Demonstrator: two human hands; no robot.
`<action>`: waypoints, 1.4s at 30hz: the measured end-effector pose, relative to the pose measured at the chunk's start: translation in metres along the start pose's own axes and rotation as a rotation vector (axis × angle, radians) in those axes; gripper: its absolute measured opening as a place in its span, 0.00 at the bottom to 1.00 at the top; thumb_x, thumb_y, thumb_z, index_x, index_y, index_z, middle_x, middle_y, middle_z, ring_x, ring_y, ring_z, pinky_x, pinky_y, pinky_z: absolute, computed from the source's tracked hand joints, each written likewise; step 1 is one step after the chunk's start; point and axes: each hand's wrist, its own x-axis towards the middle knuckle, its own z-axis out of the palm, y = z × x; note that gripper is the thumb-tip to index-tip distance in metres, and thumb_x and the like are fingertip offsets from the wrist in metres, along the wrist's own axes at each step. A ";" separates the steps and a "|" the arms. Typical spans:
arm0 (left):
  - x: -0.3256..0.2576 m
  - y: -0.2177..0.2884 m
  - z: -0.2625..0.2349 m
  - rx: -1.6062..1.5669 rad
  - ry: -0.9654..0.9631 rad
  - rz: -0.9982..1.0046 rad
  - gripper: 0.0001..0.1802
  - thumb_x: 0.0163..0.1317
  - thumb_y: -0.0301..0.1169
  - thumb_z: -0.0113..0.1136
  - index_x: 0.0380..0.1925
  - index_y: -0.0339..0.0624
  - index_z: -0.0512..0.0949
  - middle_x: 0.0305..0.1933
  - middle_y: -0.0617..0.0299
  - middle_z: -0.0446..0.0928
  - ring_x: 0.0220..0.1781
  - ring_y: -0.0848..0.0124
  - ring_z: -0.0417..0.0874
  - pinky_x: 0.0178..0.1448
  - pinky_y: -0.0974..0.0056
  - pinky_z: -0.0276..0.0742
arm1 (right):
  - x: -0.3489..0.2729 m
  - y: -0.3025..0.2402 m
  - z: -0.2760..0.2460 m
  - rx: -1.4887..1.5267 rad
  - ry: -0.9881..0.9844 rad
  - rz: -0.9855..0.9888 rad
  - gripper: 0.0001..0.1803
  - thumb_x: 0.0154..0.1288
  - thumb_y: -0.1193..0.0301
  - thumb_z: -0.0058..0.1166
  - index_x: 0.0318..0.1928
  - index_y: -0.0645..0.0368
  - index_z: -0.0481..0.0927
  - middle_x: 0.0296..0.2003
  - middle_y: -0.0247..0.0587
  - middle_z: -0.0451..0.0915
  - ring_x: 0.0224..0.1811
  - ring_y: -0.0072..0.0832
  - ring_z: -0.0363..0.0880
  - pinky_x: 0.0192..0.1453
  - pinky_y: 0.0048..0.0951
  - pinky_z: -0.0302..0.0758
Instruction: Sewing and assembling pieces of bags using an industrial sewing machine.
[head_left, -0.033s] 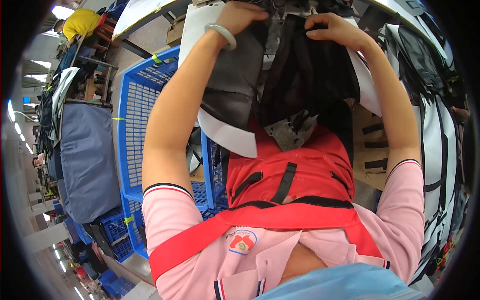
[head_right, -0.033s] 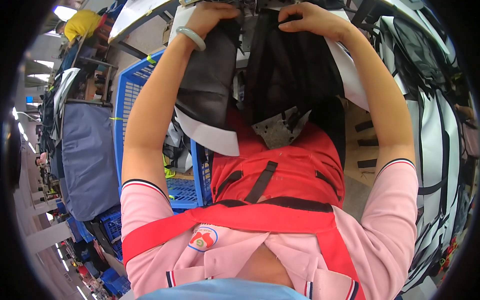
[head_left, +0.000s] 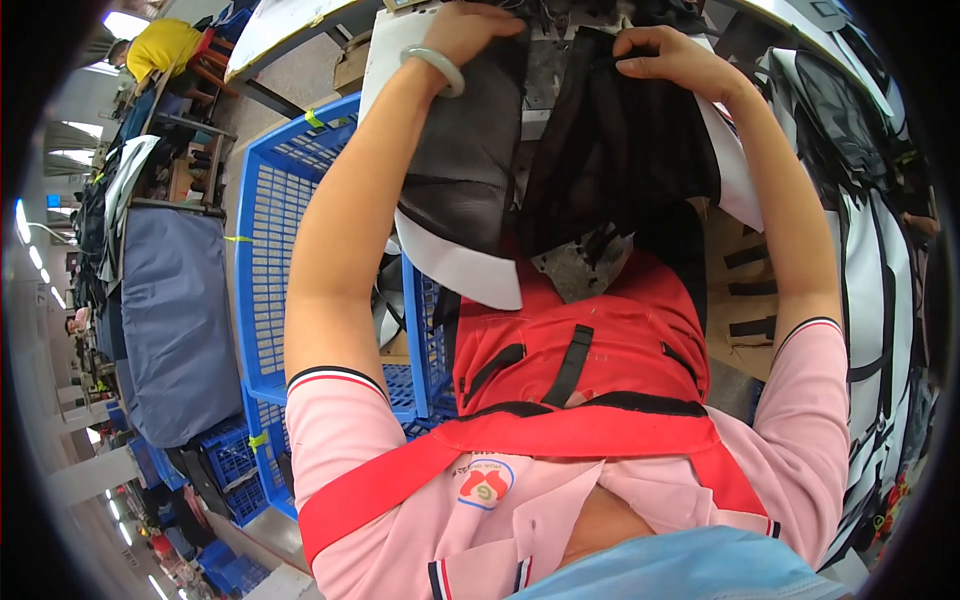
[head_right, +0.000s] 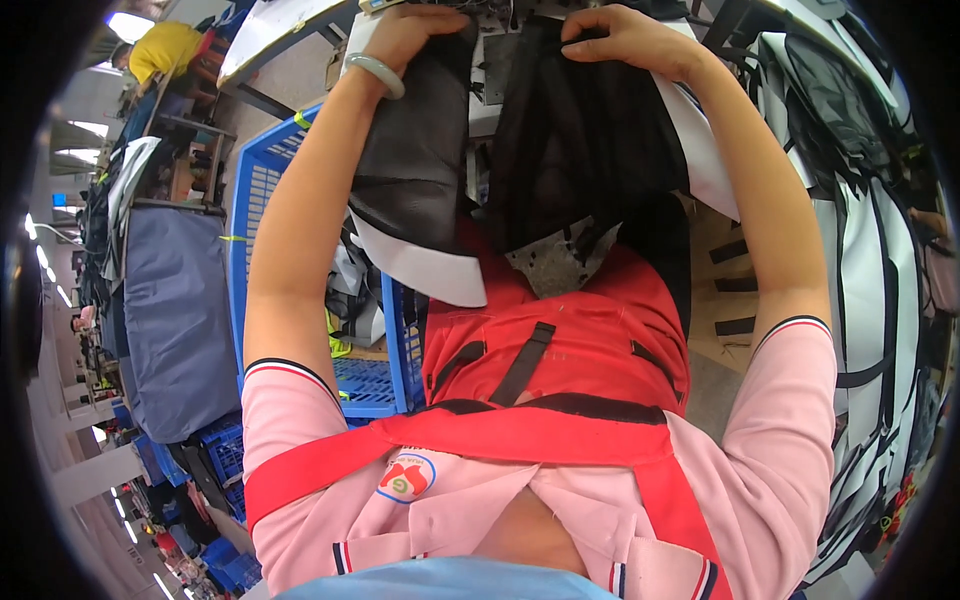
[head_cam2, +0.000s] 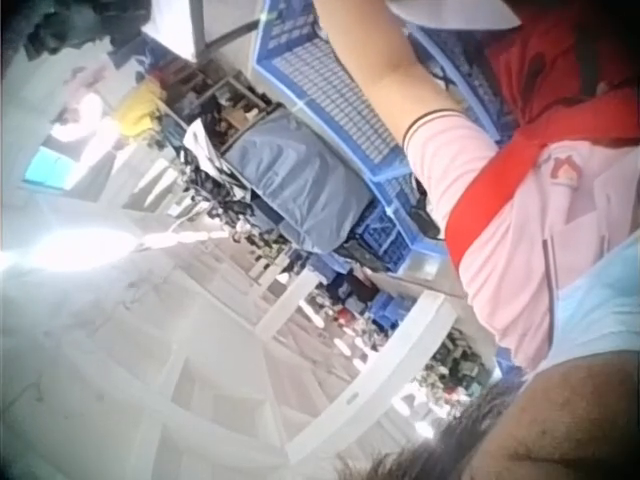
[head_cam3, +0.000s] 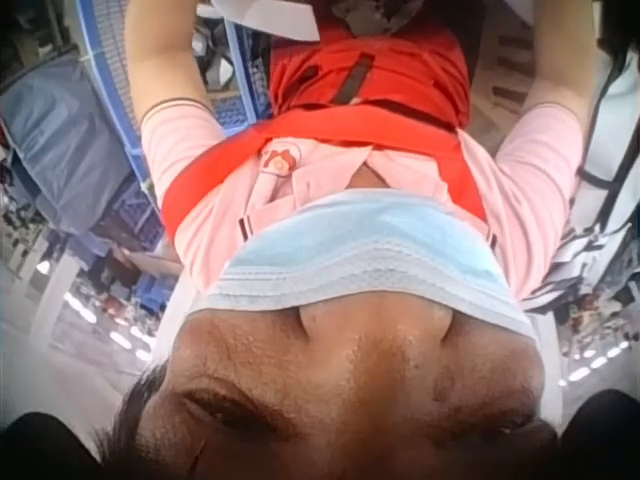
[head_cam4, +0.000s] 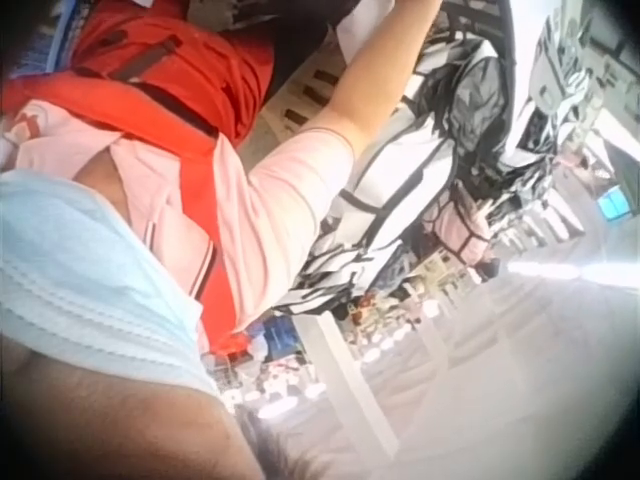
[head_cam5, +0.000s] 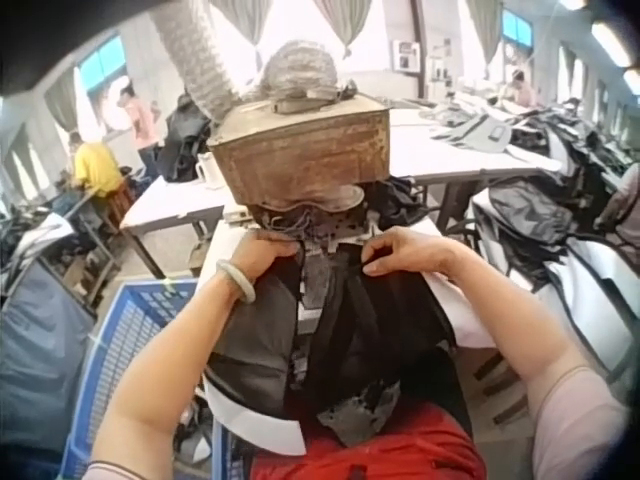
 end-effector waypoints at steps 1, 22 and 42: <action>-0.001 0.004 -0.002 -0.025 0.030 -0.023 0.17 0.56 0.29 0.66 0.45 0.31 0.81 0.43 0.54 0.83 0.46 0.65 0.81 0.53 0.66 0.73 | -0.001 0.004 -0.011 -0.002 -0.085 -0.003 0.17 0.60 0.63 0.60 0.43 0.62 0.77 0.37 0.29 0.76 0.43 0.16 0.72 0.50 0.20 0.68; -0.144 -0.040 0.028 -0.253 -0.369 0.081 0.06 0.64 0.26 0.57 0.39 0.37 0.78 0.33 0.72 0.75 0.34 0.85 0.71 0.43 0.79 0.66 | -0.327 -0.084 -0.198 -0.008 1.066 -0.163 0.08 0.65 0.70 0.58 0.41 0.61 0.78 0.31 0.28 0.78 0.33 0.17 0.76 0.39 0.19 0.73; -0.159 -0.095 0.057 -0.134 -0.426 -0.030 0.07 0.59 0.28 0.64 0.35 0.35 0.81 0.32 0.72 0.76 0.34 0.82 0.73 0.41 0.75 0.68 | -0.178 0.163 -0.104 0.952 2.063 0.048 0.29 0.67 0.76 0.44 0.65 0.65 0.51 0.48 0.59 0.72 0.25 0.37 0.82 0.25 0.29 0.83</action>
